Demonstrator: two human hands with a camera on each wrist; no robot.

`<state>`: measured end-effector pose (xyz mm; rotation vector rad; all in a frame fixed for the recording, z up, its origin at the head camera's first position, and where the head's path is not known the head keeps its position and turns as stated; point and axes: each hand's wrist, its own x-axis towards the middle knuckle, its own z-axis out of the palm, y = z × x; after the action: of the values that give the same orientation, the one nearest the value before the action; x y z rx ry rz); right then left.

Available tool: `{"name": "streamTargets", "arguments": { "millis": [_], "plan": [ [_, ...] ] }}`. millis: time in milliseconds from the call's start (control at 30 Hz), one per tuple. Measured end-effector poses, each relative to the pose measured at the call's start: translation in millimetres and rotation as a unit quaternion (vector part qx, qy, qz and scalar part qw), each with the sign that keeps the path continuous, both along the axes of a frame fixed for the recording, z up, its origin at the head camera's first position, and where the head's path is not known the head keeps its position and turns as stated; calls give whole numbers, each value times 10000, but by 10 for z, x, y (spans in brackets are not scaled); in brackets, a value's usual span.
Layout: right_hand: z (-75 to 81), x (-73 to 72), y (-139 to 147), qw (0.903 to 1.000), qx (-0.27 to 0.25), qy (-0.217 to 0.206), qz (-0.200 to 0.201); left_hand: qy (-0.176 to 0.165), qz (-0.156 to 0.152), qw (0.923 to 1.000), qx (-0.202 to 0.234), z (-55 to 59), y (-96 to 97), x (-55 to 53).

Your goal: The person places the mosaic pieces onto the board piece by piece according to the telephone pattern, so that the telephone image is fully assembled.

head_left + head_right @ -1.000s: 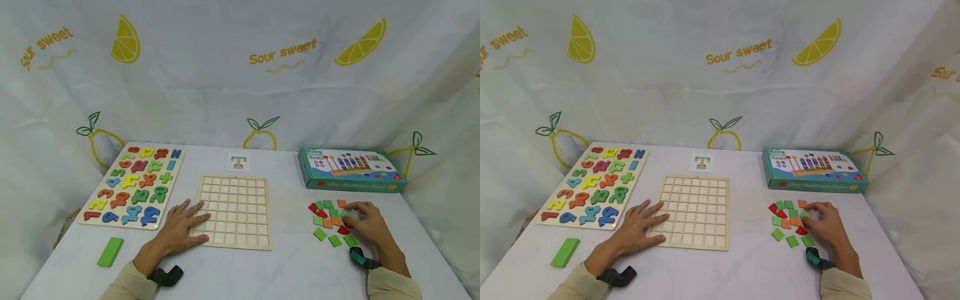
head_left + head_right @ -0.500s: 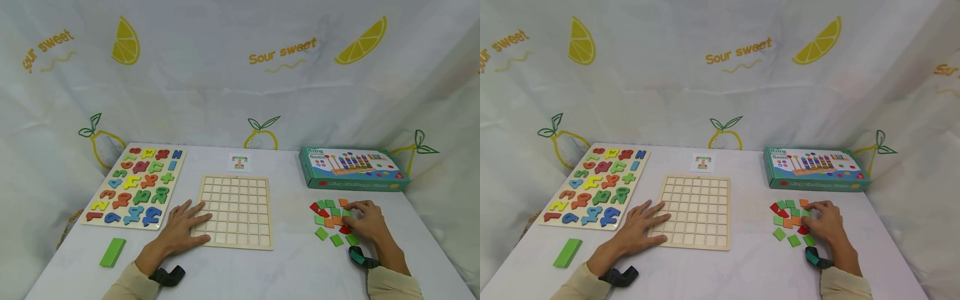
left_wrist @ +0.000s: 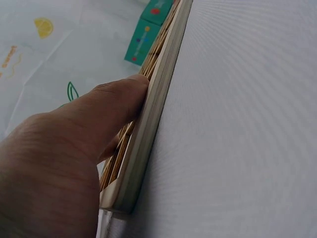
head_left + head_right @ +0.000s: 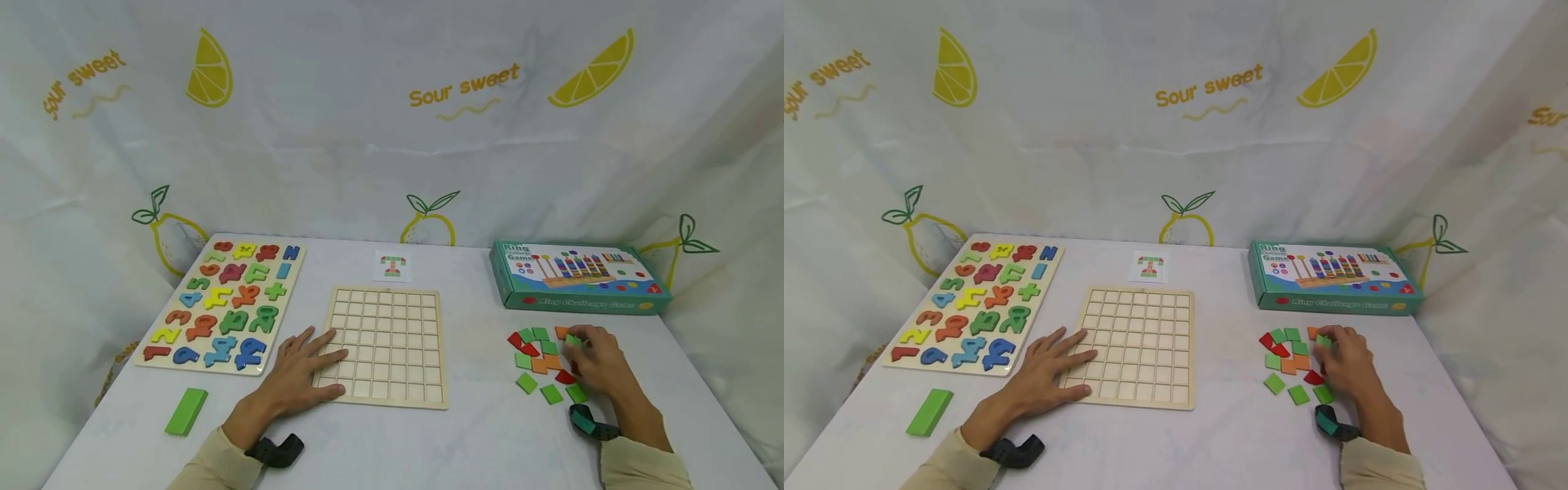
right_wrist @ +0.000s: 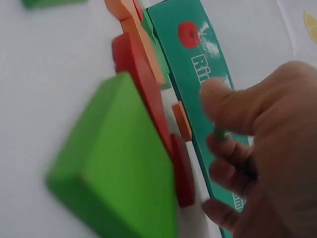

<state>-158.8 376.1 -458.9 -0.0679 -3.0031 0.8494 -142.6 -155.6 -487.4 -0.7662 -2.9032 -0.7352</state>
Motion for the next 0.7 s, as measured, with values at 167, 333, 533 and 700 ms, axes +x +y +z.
{"name": "streamTargets", "arguments": {
  "millis": [167,333,533,700],
  "plan": [
    [83,32,-38,9947,14,1029,35,79,-10,10000,7,-3,-3,3],
    [-10,-25,-13,9805,27,1959,152,44,26,10000,-36,-11,-8,6],
    [-117,-180,-67,9613,-88,2695,559,-69,81,9999,-126,-16,-14,24],
    [448,-40,-581,9539,-417,2814,952,20,41,9999,-94,-3,-13,25]
  ]
}}
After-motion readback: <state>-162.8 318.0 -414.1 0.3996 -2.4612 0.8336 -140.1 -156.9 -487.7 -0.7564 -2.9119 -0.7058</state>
